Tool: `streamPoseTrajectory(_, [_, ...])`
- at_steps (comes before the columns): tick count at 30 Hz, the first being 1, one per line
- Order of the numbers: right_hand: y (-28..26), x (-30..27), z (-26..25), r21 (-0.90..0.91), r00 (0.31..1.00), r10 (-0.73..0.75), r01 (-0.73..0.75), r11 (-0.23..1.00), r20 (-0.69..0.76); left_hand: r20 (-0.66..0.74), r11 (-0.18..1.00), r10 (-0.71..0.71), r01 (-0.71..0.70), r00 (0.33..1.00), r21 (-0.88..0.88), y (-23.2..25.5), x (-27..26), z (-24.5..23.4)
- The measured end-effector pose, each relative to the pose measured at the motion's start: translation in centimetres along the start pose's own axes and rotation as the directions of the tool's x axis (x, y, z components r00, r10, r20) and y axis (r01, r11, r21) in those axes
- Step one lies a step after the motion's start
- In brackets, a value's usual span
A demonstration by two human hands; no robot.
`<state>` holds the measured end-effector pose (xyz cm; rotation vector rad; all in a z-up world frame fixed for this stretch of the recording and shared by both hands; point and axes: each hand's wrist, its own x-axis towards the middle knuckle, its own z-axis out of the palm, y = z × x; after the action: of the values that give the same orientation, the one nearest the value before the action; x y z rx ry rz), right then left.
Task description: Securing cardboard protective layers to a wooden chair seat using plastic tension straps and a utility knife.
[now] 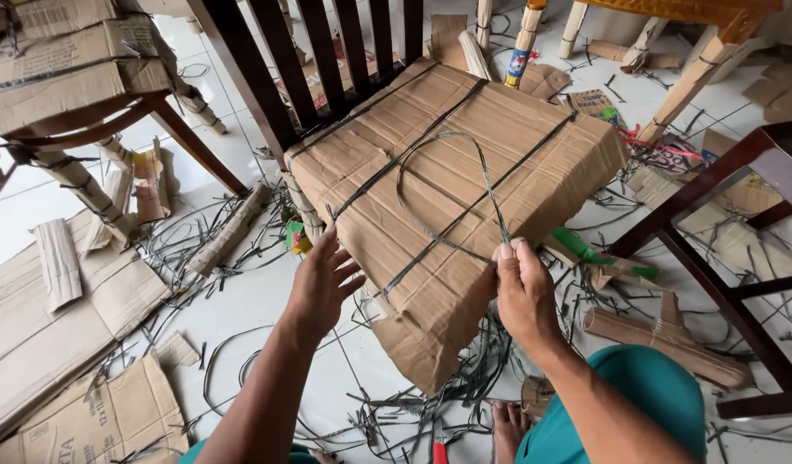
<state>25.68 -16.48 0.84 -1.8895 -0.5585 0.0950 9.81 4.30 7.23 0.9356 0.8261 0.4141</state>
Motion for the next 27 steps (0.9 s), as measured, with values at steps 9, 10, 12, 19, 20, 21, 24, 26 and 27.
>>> streamPoseTrajectory(9, [4.1,0.6,2.4,-0.116,0.987,-0.115,0.102,0.988,-0.114,-0.141,0.964,-0.034,-0.004,0.989,-0.264,-1.0,7.0,2.3])
streamPoseTrajectory(10, [3.2,0.8,1.6,-0.123,0.987,-0.111,0.097,0.988,-0.113,-0.139,0.964,-0.042,0.004,0.989,-0.267,-1.0,6.3,2.8])
streamPoseTrajectory(12, [1.2,1.6,0.1,-0.214,0.990,-0.143,0.140,0.967,0.002,-0.232,0.984,0.057,-0.094,0.971,-0.150,-0.3,4.8,4.0])
streamPoseTrajectory(19, [-3.6,2.3,-4.6,-0.324,0.710,-0.703,0.673,0.665,0.030,-0.110,0.431,0.872,-0.640,0.477,0.636,-0.6,0.0,2.7])
streamPoseTrajectory(20, [-3.7,1.9,-4.2,-0.150,0.686,-0.704,0.727,0.670,0.185,0.090,0.227,0.922,-0.714,0.377,0.663,-0.5,-0.5,2.8])
streamPoseTrajectory(21, [-3.8,1.3,-3.9,0.031,0.628,-0.705,0.739,0.673,0.330,0.290,0.020,0.918,-0.764,0.269,0.645,-0.5,-1.1,2.9])
streamPoseTrajectory(24, [-3.7,0.0,-2.7,0.184,0.474,-0.753,0.778,0.601,0.455,0.609,0.018,0.736,-0.908,0.296,0.419,0.3,-2.7,3.3])
streamPoseTrajectory(26, [-3.2,0.2,-3.4,0.206,0.553,-0.723,0.717,0.666,0.415,0.613,0.087,0.724,-0.924,0.315,0.372,0.2,-2.4,2.8])
streamPoseTrajectory(27, [-2.9,0.2,-3.8,0.227,0.634,-0.677,0.646,0.729,0.374,0.624,0.158,0.706,-0.934,0.334,0.320,0.1,-2.3,2.7])
